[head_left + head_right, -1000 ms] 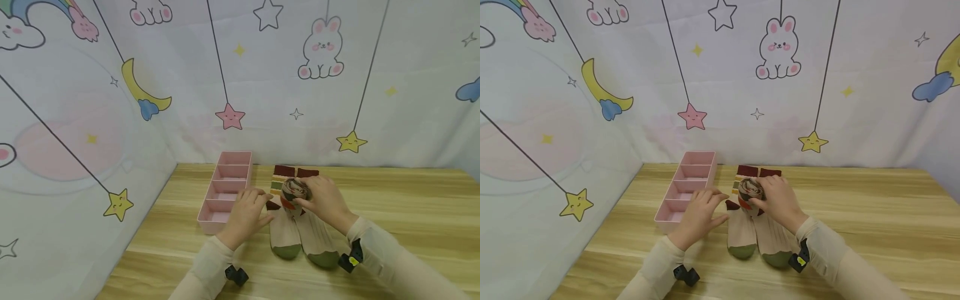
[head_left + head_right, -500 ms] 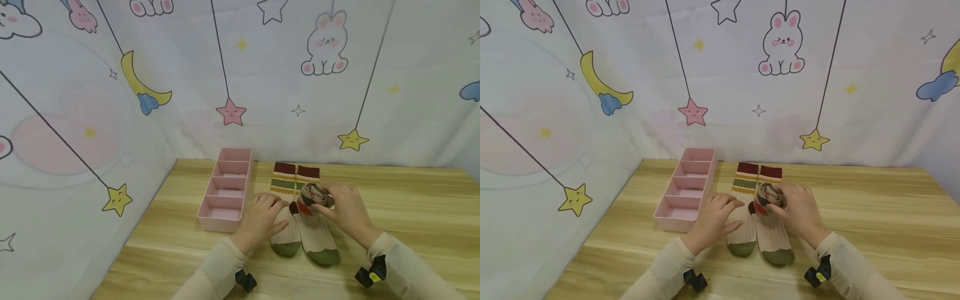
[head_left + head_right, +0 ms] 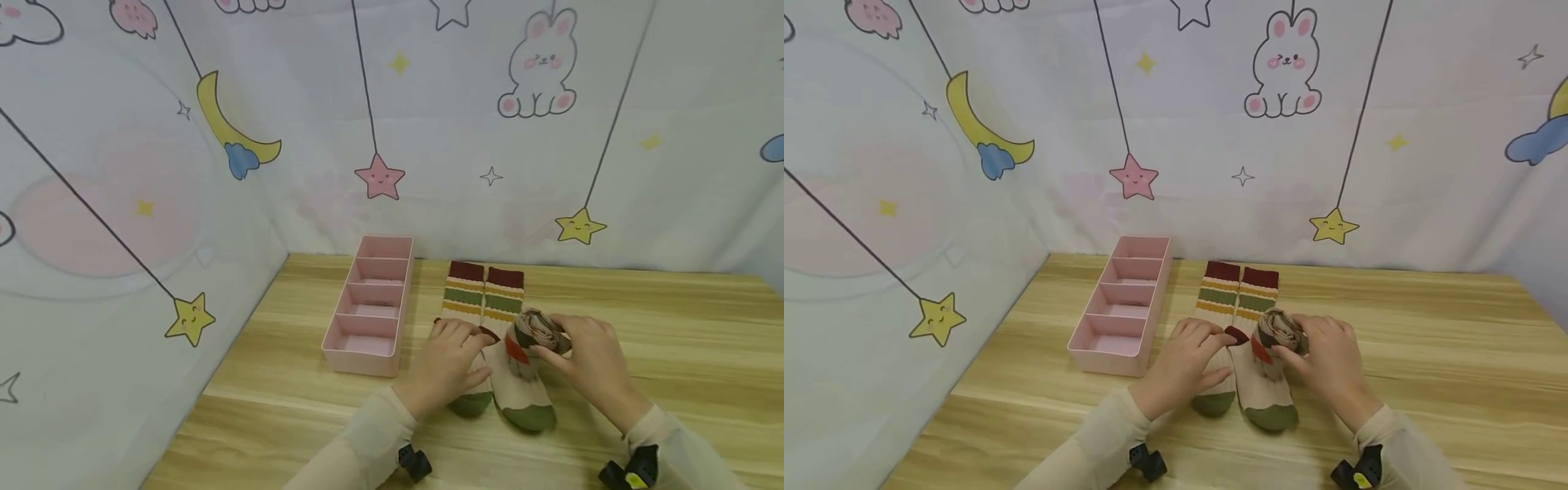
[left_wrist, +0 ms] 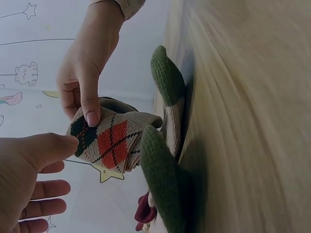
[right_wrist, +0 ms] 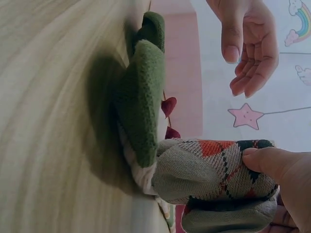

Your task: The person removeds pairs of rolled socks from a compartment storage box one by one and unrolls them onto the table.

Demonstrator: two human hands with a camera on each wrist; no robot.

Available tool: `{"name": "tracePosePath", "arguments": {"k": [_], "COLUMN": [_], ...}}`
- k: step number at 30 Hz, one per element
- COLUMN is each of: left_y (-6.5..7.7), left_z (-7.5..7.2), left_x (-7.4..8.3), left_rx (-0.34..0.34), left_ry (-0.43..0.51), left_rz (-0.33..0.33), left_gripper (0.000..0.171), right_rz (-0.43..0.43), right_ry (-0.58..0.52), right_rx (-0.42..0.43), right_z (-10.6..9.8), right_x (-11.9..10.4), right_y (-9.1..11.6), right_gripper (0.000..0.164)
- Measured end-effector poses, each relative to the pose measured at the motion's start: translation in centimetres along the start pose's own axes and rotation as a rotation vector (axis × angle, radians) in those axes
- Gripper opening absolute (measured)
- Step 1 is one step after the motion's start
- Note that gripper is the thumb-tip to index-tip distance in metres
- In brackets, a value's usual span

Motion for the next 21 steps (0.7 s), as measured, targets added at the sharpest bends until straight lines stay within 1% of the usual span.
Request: {"name": "tracePosePath", "arguments": {"k": [8,14,21], "left_y": [-0.5,-0.9,-1.3], "left_z": [0.1,0.5,0.9], "left_x": [1.1,1.7,2.5], "left_rx": [-0.02,-0.048,-0.047], "left_ry": [0.028,0.009,-0.016], "left_rz": [0.014,0.023,0.046], "left_gripper": [0.039,0.038,0.039], "right_rz": [0.063,0.115,0.148], "right_ry": [0.005,-0.012,-0.012], "right_rx": [-0.021,-0.046,-0.039], "right_z": [-0.5,-0.8,-1.0], "right_x": [0.7,1.2,1.6], "right_y": [1.2,2.2,3.0], "right_gripper": [0.055,0.056,0.06]}}
Point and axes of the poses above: each hand's wrist, its own y-axis away from the middle knuckle, its own z-axis out of the palm, x = y × z, the point moved 1 cm from there along -y, towards the middle knuckle, and after that the axes turned 6 degrees about y, right-handed, at the moved point
